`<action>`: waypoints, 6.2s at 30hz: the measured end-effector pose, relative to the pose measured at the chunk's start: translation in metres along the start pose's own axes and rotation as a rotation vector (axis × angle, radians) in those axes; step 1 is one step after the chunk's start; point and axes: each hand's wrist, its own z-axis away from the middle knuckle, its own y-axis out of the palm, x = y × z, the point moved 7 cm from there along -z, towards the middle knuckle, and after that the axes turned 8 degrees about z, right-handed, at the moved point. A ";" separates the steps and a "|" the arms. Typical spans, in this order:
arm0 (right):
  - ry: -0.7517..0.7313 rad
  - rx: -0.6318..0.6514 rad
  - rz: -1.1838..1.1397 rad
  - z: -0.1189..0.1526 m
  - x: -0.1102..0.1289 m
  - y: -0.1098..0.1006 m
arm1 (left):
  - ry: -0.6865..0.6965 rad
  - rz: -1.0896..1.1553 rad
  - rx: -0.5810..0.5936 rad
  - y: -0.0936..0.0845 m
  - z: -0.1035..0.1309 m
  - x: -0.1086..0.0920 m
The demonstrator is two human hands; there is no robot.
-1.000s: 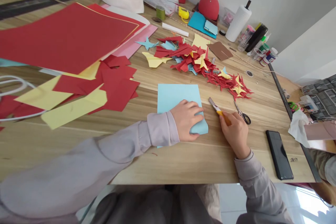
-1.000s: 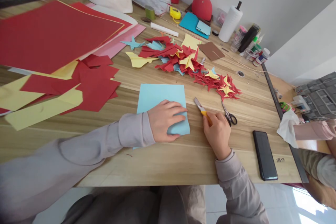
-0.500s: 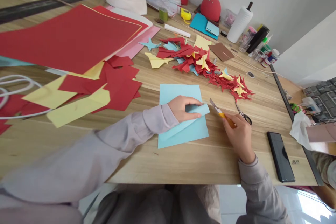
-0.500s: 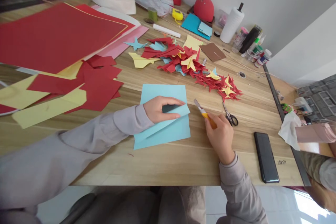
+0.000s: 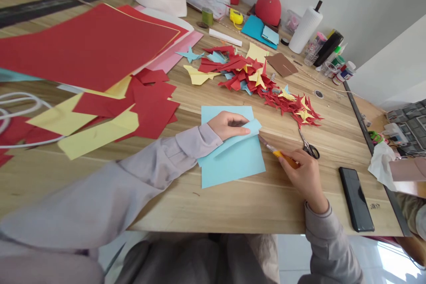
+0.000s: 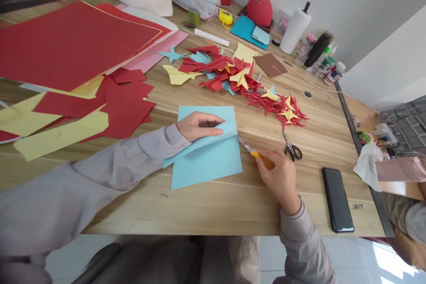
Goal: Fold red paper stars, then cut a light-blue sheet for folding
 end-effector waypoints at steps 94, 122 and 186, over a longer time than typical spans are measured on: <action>-0.239 -0.172 0.500 -0.012 0.048 0.030 | 0.590 -1.406 0.044 0.024 -0.003 0.006; -0.157 -0.175 0.552 -0.019 0.042 0.032 | 0.531 -1.384 0.081 0.025 0.001 -0.004; 0.069 -0.218 0.067 -0.016 0.003 -0.004 | 0.520 -1.328 0.353 0.046 0.037 -0.015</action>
